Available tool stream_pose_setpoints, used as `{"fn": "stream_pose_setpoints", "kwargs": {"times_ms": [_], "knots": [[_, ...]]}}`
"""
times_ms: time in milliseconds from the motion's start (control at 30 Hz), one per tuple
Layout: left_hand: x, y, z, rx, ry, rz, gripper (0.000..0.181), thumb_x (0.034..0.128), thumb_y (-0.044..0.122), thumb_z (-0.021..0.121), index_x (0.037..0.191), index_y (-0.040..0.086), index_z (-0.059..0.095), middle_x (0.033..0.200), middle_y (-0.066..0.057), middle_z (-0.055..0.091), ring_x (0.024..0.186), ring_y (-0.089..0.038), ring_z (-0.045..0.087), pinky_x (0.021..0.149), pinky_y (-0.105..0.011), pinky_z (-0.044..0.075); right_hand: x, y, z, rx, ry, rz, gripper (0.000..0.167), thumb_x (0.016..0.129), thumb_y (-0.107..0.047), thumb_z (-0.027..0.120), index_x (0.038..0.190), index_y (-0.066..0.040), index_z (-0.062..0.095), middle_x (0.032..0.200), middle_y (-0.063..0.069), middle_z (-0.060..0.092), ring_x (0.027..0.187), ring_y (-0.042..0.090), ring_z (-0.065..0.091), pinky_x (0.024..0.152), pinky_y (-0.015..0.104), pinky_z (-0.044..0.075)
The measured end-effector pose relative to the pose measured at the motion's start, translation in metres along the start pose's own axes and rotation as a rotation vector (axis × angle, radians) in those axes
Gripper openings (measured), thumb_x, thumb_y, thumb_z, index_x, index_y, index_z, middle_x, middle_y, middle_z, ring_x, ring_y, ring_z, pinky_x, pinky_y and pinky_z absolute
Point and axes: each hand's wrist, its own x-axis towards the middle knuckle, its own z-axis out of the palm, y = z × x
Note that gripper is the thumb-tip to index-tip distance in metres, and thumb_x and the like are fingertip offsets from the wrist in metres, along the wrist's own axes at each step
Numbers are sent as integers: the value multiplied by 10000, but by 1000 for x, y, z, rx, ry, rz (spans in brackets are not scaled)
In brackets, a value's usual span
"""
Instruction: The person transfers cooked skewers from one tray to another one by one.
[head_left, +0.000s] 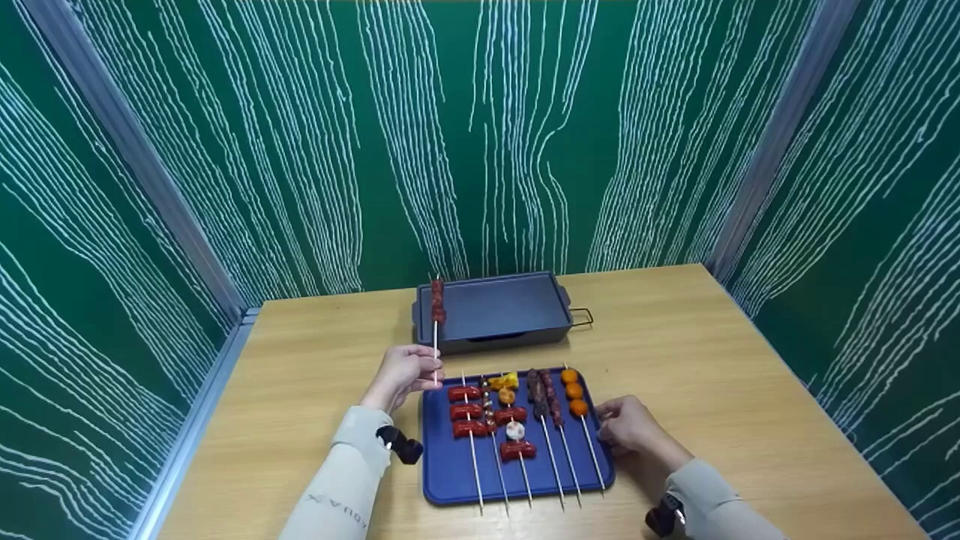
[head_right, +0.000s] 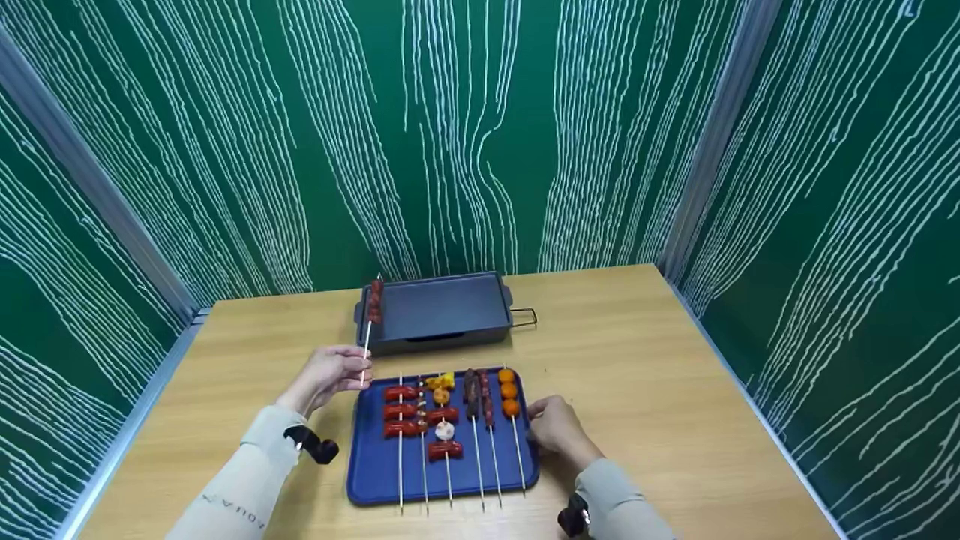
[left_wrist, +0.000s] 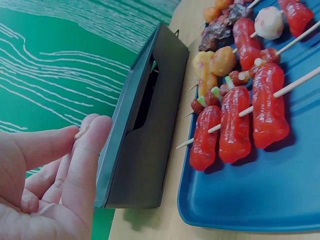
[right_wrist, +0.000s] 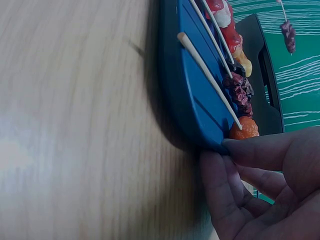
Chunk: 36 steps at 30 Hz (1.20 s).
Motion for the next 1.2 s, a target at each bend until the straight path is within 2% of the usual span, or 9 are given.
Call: {"fn": "stream_pose_setpoints", "kwargs": {"times_ms": [167, 400, 533, 733, 900, 1100, 1200], "knots": [[-7, -5, 1, 15, 6, 9, 209, 967, -77, 683, 1175, -90, 695, 948, -193, 744, 713, -176, 724, 646, -272, 685, 0, 0, 0, 1, 3, 13, 440, 790, 162, 643, 1225, 144, 708, 878, 147, 668, 694, 198, 678, 559, 403, 679], [-15, -11, 2, -4, 18, 15, 217, 969, -82, 675, 1185, -98, 687, 897, -121, 736, 683, -154, 715, 628, -266, 680, 3, 2, 1, 13, 1, 28, 443, 786, 167, 647, 1225, 144, 704, 914, 128, 687, 706, 202, 687, 552, 398, 677], [-20, -14, 3, -13, 21, 12, 220, 973, -82, 671, 1192, -96, 688, 943, -126, 738, 686, -156, 722, 631, -273, 683, 4, 2, 1, 11, 3, 24, 438, 792, 163, 646, 1226, 145, 702, 928, 141, 692, 715, 205, 692, 558, 399, 680], [-27, -17, 5, -4, -1, 17, 227, 975, -73, 672, 1201, -88, 684, 934, -129, 738, 705, -160, 736, 650, -283, 690, 5, 2, -2, 19, 1, 23, 447, 800, 159, 655, 1245, 152, 694, 955, 148, 682, 756, 215, 702, 601, 427, 695], [-32, -23, 5, -27, -13, 16, 227, 952, -78, 677, 1179, -85, 670, 889, -76, 718, 684, -154, 729, 637, -278, 686, 4, 2, -3, 13, -2, 15, 460, 785, 161, 672, 1244, 148, 697, 910, 122, 682, 704, 203, 684, 578, 409, 687], [-41, -32, 2, 12, -4, -20, 249, 955, -54, 702, 1198, -100, 674, 886, -70, 720, 703, -148, 741, 639, -261, 677, 4, 3, -1, 4, -4, 26, 460, 788, 164, 680, 1246, 143, 700, 910, 112, 700, 706, 200, 690, 582, 418, 688], [-46, -34, 0, 25, -4, -18, 276, 953, -45, 713, 1217, -110, 671, 907, -84, 726, 717, -150, 747, 639, -253, 674, 5, 2, -1, 3, -7, 25, 455, 795, 163, 678, 1249, 146, 697, 940, 138, 707, 730, 206, 698, 598, 428, 693]]}}
